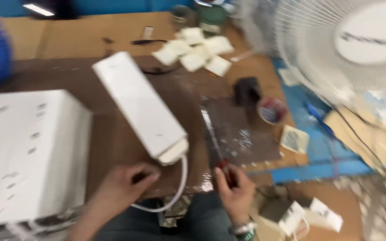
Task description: The person sits at a workbench and uses a red-handled screwdriver to drive screws into the side of a white metal appliance enclosure, holding a white plastic end piece in place with the other hand. They take screws from a small box on the bench, reposition the enclosure, and continue fastening screws along its edge.
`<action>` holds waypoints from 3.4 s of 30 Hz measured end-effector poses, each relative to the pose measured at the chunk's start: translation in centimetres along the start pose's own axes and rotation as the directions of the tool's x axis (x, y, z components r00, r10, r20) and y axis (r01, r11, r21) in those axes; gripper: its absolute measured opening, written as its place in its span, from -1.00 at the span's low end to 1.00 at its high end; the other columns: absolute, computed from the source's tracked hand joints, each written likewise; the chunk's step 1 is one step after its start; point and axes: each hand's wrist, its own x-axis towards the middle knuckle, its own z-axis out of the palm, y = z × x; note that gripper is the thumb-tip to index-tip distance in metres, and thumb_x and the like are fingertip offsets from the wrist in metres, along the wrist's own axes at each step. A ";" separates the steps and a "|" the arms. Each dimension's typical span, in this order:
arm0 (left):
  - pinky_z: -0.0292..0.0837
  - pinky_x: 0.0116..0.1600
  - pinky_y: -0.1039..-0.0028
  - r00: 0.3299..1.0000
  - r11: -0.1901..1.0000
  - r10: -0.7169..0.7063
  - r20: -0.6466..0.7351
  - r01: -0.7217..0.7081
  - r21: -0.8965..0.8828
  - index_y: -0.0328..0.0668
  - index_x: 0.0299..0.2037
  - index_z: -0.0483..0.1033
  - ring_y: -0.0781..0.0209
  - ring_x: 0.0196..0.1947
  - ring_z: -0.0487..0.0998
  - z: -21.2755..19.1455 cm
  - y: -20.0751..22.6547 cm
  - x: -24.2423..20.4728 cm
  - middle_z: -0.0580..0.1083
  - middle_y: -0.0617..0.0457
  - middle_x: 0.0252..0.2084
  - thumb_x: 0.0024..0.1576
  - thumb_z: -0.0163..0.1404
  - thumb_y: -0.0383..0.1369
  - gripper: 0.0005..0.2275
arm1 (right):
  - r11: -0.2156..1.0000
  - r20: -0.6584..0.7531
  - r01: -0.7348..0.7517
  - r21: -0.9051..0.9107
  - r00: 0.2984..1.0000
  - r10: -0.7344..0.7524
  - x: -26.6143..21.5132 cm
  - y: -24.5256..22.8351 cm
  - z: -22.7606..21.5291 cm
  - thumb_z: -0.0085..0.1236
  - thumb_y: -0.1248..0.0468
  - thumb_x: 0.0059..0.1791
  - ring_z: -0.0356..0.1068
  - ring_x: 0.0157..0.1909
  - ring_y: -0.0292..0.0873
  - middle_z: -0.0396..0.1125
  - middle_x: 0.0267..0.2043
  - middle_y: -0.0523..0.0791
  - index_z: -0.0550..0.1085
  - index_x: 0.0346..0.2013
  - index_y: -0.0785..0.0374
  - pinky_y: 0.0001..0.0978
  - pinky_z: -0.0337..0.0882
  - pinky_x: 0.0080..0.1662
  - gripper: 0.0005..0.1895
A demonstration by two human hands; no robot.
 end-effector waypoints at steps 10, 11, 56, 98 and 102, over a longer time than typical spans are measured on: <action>0.63 -0.14 0.47 0.661 0.875 0.460 0.593 -0.453 -0.172 -0.06 -0.20 0.72 0.32 -0.22 0.70 -4.4 7.8 -0.7 0.68 0.17 -0.25 0.12 0.24 -0.21 -0.83 | 0.997 -0.018 0.074 -0.001 0.997 -0.074 0.4 -1.3 -0.9 0.41 0.18 -0.12 0.54 -0.41 -0.14 0.49 -0.42 -0.02 0.58 -0.24 0.27 -0.36 0.50 -0.29 -0.72; 0.61 -0.14 0.41 0.868 0.932 0.351 0.350 -0.361 -0.039 -0.06 -0.16 0.74 0.25 -0.23 0.71 -4.6 10.2 -0.4 0.68 0.12 -0.23 0.11 0.25 -0.24 -0.83 | 0.998 0.001 0.064 0.021 0.998 -0.064 0.5 -1.4 -1.1 0.41 0.19 -0.12 0.55 -0.41 -0.13 0.50 -0.42 -0.02 0.59 -0.23 0.27 -0.35 0.50 -0.30 -0.73; 0.44 -0.42 0.53 0.811 0.641 0.568 0.143 -0.327 -0.694 -0.33 -0.19 0.67 0.36 -0.50 0.53 20.9 22.2 11.5 0.55 0.05 -0.44 0.14 0.17 -0.36 -0.83 | 0.973 0.050 0.218 0.075 0.974 -0.222 -0.4 3.7 -0.5 0.36 0.26 -0.16 0.51 -0.25 0.09 0.50 -0.29 0.03 0.56 -0.27 0.28 -0.17 0.47 -0.21 -0.77; 0.06 0.54 0.13 0.877 -0.052 0.420 0.234 0.281 -0.958 -0.58 0.42 0.09 -0.11 0.50 0.20 12.2 -0.8 -2.3 0.21 -0.35 0.46 0.17 -0.25 -0.62 -0.47 | 0.867 0.258 -0.498 -0.035 0.833 0.489 -13.7 0.9 -14.2 0.25 0.26 -0.02 0.31 -0.48 -0.39 0.43 -0.47 -0.18 0.61 -0.05 0.41 -0.53 0.30 -0.41 -0.68; 0.14 0.50 0.14 0.903 0.033 0.307 0.301 0.306 -0.952 -0.61 0.37 0.14 -0.11 0.46 0.26 12.3 -0.2 -1.6 0.26 -0.36 0.42 0.26 -0.24 -0.56 -0.55 | 0.810 0.262 -0.581 -0.073 0.773 0.578 -12.3 -1.9 -13.5 0.28 0.24 -0.05 0.34 -0.42 -0.40 0.42 -0.48 -0.21 0.62 -0.05 0.37 -0.53 0.36 -0.34 -0.66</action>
